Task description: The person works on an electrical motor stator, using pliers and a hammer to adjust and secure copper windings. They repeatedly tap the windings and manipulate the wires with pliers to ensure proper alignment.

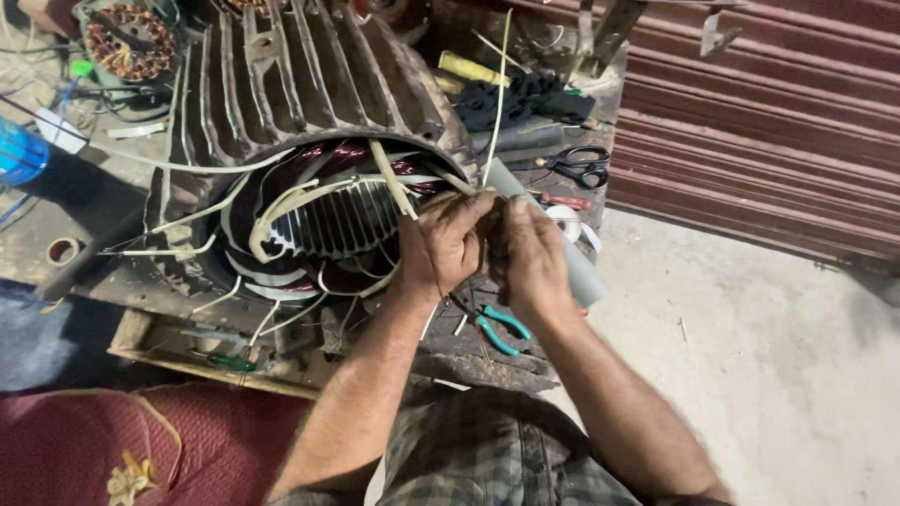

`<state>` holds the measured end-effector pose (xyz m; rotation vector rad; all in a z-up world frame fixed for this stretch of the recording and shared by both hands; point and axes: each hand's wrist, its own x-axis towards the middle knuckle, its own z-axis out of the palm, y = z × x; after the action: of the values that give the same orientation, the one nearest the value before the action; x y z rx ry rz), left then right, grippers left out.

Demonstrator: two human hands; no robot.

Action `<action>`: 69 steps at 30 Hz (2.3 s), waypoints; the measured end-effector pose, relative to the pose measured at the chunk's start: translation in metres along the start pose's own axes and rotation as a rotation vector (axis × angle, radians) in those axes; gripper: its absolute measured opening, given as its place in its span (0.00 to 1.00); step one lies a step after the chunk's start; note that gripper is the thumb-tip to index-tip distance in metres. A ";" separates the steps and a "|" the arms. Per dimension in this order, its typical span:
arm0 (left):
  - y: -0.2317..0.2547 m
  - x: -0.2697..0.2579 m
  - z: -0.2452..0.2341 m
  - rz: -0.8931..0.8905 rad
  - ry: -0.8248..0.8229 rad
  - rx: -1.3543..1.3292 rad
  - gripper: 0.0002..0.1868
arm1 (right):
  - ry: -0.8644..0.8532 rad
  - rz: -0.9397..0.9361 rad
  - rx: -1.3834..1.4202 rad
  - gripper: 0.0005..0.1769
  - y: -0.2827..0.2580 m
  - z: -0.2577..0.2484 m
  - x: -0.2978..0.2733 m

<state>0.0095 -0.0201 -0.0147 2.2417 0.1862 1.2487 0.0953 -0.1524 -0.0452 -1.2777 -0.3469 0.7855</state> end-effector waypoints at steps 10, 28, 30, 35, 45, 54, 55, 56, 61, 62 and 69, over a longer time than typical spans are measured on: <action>0.004 0.010 -0.004 -0.091 -0.039 -0.082 0.05 | 0.092 -0.394 -0.561 0.09 -0.020 -0.075 -0.002; 0.021 -0.004 0.015 -0.207 0.058 0.114 0.14 | -0.345 -0.507 -0.443 0.12 -0.017 -0.039 0.054; 0.023 -0.004 0.018 -0.292 0.020 0.107 0.14 | -0.375 -0.540 -0.467 0.15 -0.018 -0.044 0.053; 0.026 0.002 0.012 -0.284 0.002 0.097 0.08 | -0.249 -0.501 -0.251 0.18 -0.073 -0.131 0.038; 0.025 0.023 -0.004 -0.421 -0.221 0.039 0.09 | -0.657 -1.628 -1.408 0.27 -0.117 -0.063 0.124; 0.019 0.029 -0.015 -0.453 -0.353 -0.087 0.09 | -0.863 -2.010 -1.510 0.06 -0.158 -0.097 0.110; 0.017 0.029 -0.015 -0.441 -0.353 -0.133 0.10 | -0.891 -2.042 -1.397 0.09 -0.169 -0.104 0.109; 0.015 0.030 -0.017 -0.459 -0.384 -0.102 0.11 | -0.899 -1.979 -1.484 0.21 -0.184 -0.107 0.112; 0.011 0.034 -0.023 -0.604 -0.461 -0.047 0.16 | -0.895 -2.297 -1.635 0.26 -0.187 -0.061 0.120; 0.009 0.036 -0.023 -0.574 -0.488 -0.036 0.16 | -0.899 -2.393 -1.651 0.24 -0.184 -0.045 0.120; -0.011 0.030 -0.017 -0.476 -0.531 0.024 0.15 | -0.990 -2.358 -1.881 0.18 -0.161 -0.008 0.113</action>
<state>0.0136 0.0073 0.0093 2.2777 0.4918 0.3901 0.2327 -0.0930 0.0832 0.5453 2.4877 1.3064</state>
